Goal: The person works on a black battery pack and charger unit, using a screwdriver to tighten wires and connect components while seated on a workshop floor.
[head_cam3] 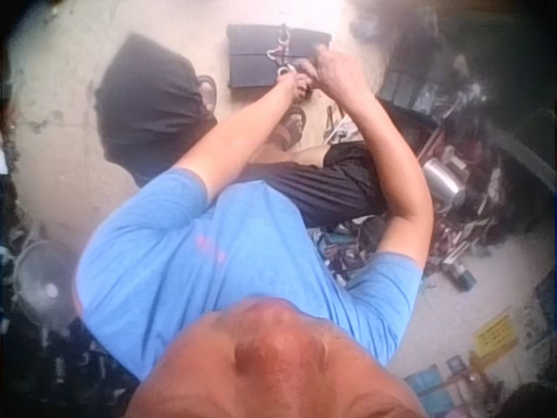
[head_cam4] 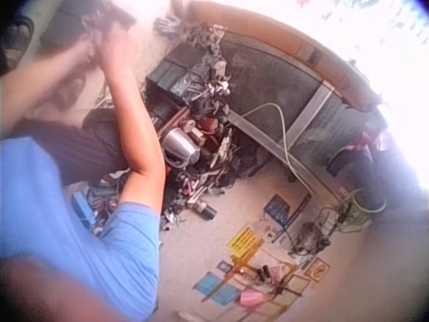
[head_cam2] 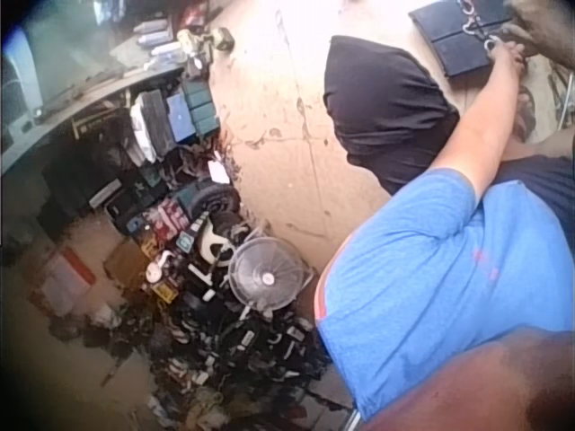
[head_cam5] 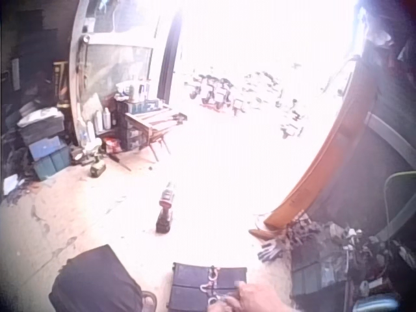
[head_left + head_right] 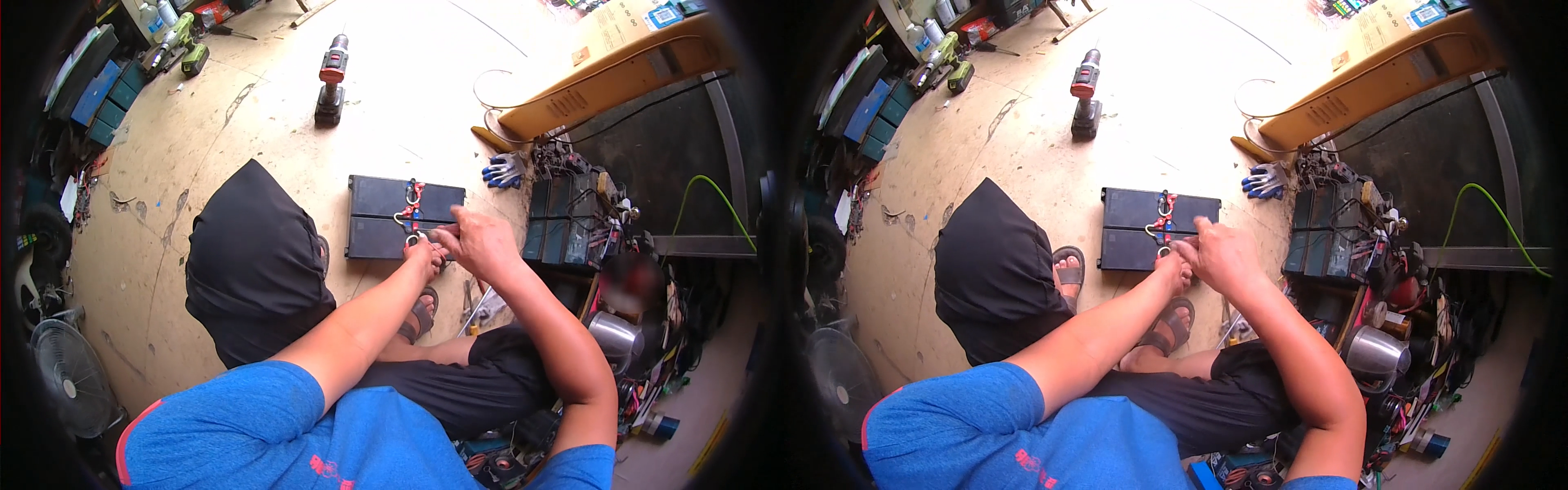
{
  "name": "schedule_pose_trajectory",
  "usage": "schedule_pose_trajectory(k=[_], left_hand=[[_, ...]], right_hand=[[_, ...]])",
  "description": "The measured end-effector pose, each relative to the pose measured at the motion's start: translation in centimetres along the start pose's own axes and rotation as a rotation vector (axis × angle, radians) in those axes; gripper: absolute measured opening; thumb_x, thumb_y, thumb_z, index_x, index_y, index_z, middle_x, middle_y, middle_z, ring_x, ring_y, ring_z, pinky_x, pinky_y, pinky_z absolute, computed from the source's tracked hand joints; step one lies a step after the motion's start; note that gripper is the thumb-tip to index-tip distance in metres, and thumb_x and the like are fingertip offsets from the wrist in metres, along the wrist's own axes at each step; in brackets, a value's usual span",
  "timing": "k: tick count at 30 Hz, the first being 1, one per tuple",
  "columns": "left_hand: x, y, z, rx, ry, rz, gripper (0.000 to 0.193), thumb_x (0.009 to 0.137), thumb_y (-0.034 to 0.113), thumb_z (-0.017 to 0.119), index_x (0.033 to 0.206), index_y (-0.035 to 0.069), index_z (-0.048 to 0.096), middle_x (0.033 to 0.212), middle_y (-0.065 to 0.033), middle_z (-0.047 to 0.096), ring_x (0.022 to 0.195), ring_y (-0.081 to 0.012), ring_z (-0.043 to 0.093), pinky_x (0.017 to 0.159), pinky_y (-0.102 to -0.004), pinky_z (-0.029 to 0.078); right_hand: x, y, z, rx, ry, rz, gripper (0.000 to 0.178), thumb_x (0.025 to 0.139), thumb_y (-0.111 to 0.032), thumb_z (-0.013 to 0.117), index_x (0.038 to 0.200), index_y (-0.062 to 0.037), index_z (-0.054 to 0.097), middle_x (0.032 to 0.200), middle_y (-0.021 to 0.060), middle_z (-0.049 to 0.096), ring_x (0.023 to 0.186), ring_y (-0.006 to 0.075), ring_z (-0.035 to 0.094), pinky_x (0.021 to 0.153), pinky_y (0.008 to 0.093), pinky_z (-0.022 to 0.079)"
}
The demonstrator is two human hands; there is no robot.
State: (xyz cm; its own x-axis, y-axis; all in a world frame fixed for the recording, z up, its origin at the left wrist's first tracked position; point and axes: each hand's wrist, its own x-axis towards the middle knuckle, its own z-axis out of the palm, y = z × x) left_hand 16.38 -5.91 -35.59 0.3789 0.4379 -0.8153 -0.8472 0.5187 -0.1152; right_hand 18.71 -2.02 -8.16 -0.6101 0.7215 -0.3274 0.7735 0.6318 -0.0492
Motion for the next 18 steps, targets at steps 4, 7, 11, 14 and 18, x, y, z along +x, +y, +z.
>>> schedule_pose_trajectory(k=[4,7,11,14,18], left_hand=[[-3.6,0.1,1.9,0.044,0.152,0.025,0.058,0.108,0.057,0.033,0.087,0.010,0.058,0.072,-0.0073,0.070,0.037,-0.0075,0.031,0.038,-0.0266,0.019],[-3.4,0.2,1.7,0.031,0.161,0.027,0.055,0.108,0.056,0.036,0.084,0.011,0.056,0.064,-0.0038,0.063,0.037,-0.0080,0.032,0.038,-0.0274,0.019],[-0.3,0.1,0.3,-0.004,0.163,0.082,0.054,0.108,0.055,0.036,0.086,0.010,0.056,0.072,-0.0078,0.070,0.039,-0.0075,0.030,0.039,-0.0279,0.019],[-3.1,0.3,1.7,0.024,0.162,0.016,0.053,0.108,0.054,0.036,0.080,0.012,0.053,0.055,0.0011,0.051,0.038,-0.0080,0.029,0.039,-0.0282,0.019],[-2.3,-0.4,1.7,0.054,0.182,0.041,0.058,0.109,0.053,0.032,0.092,0.007,0.064,0.073,-0.0060,0.071,0.039,-0.0077,0.029,0.039,-0.0281,0.021]], right_hand=[[-0.4,0.8,0.5,0.059,0.134,-0.140,0.031,0.094,-0.030,0.070,0.111,-0.0033,0.068,0.086,0.0194,0.071,0.089,0.0358,0.070,0.078,0.0440,0.055],[-0.4,0.6,0.8,0.108,0.070,-0.037,0.033,0.095,-0.029,0.069,0.111,-0.0007,0.068,0.090,0.0209,0.072,0.091,0.0369,0.071,0.081,0.0461,0.055],[-0.3,0.8,1.5,0.437,0.130,-0.076,0.034,0.096,-0.030,0.067,0.110,0.0009,0.068,0.096,0.0238,0.073,0.092,0.0390,0.071,0.083,0.0461,0.056],[-0.1,0.4,-0.1,0.193,-0.031,-0.002,0.032,0.095,-0.028,0.067,0.109,0.0007,0.068,0.101,0.0243,0.073,0.096,0.0393,0.070,0.083,0.0448,0.056],[-0.7,1.2,0.9,0.236,0.215,-0.027,0.026,0.095,-0.025,0.068,0.104,-0.0008,0.068,0.091,0.0216,0.072,0.091,0.0400,0.070,0.079,0.0463,0.056]])
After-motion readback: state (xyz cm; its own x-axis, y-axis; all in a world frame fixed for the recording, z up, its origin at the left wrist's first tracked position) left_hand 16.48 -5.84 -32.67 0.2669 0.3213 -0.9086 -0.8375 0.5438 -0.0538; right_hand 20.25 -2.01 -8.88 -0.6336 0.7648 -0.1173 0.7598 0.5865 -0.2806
